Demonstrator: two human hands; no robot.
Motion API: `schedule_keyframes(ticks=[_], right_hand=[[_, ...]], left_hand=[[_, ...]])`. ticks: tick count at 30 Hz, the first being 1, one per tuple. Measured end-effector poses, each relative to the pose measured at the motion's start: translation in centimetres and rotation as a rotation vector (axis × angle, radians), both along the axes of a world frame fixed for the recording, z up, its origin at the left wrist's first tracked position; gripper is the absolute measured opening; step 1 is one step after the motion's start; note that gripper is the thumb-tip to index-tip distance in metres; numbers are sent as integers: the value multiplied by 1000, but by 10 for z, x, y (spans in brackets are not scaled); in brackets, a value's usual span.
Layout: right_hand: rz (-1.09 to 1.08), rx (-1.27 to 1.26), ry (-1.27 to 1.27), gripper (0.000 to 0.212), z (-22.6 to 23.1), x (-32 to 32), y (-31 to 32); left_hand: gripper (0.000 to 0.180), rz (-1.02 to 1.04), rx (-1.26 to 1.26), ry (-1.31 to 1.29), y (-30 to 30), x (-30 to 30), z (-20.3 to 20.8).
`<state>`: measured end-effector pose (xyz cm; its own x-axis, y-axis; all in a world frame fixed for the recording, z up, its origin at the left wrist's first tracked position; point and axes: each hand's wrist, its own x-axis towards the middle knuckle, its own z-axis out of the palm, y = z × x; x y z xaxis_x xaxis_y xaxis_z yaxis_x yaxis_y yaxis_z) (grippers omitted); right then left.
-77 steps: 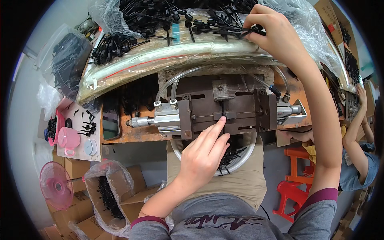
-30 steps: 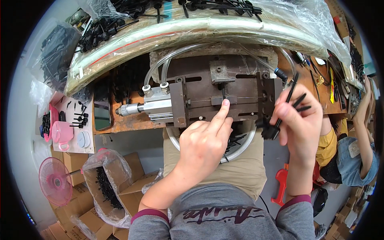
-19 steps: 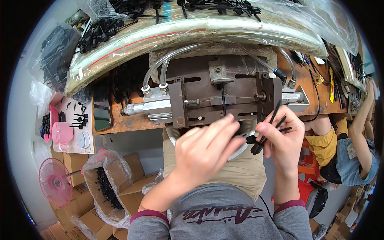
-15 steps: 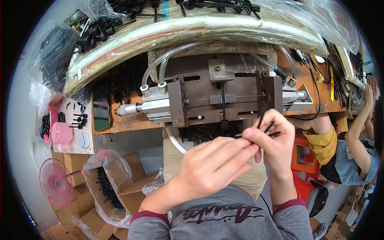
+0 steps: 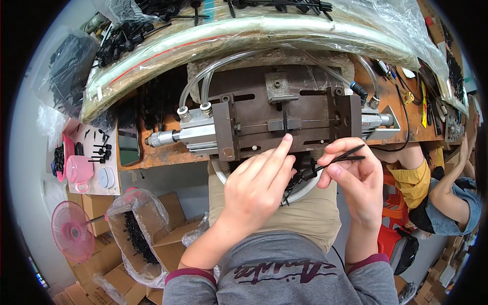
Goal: Assembling black plastic components using a machine on a workbench.
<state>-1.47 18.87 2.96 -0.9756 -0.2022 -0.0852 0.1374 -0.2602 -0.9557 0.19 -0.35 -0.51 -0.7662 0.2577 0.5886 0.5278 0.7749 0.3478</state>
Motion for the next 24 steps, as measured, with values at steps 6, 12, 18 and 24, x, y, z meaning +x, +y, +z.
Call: schedule_keyframes(ticks=[6, 12, 18, 24], right_hand=[[11, 32, -34, 22, 5, 5, 9], [30, -47, -102, 21, 0, 6, 12], [-14, -38, -95, 17, -6, 4, 8], [-16, -64, -85, 16, -11, 4, 4]], left_hand=[[25, 42, -51, -30, 1, -8, 3], [26, 45, -25, -66, 1, -9, 5], [24, 57, -21, -93, 1, -9, 6], [30, -66, 115, -141, -5, -3, 14]])
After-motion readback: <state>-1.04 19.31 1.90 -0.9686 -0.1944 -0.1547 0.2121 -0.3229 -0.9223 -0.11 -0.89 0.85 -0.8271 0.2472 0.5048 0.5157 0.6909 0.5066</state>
